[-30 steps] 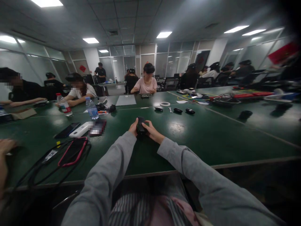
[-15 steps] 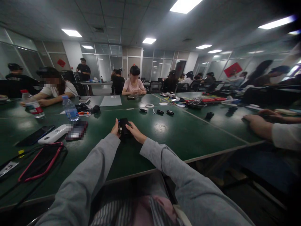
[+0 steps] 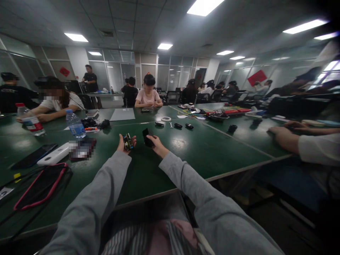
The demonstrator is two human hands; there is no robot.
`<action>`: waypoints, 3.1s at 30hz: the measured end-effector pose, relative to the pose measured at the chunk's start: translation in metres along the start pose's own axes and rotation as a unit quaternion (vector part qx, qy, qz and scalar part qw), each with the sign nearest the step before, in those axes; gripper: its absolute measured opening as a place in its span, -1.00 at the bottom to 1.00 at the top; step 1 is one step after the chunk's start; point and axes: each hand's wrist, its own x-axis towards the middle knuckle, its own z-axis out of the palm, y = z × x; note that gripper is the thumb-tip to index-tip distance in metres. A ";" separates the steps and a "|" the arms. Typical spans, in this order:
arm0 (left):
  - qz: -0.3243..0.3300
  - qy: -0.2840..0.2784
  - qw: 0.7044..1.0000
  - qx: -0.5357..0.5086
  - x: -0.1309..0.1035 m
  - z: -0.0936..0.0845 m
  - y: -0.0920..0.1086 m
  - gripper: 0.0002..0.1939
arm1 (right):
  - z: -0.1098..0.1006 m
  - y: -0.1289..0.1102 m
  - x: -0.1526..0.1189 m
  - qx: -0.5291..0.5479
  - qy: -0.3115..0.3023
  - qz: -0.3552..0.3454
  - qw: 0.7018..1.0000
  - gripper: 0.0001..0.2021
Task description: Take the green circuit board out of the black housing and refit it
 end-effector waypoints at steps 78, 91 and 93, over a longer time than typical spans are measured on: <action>0.026 -0.074 0.995 -0.055 -0.010 0.008 0.022 -0.59 | 0.003 0.013 0.002 -0.414 -0.074 -0.189 0.887 -0.73; 0.042 -0.043 0.997 -0.038 -0.025 0.022 0.027 -0.67 | 0.004 0.006 -0.002 -0.441 -0.095 -0.249 0.857 -0.70; 0.035 -0.044 0.998 -0.031 -0.028 0.025 0.030 -0.66 | 0.006 -0.002 -0.009 -0.443 -0.041 -0.307 0.842 -0.69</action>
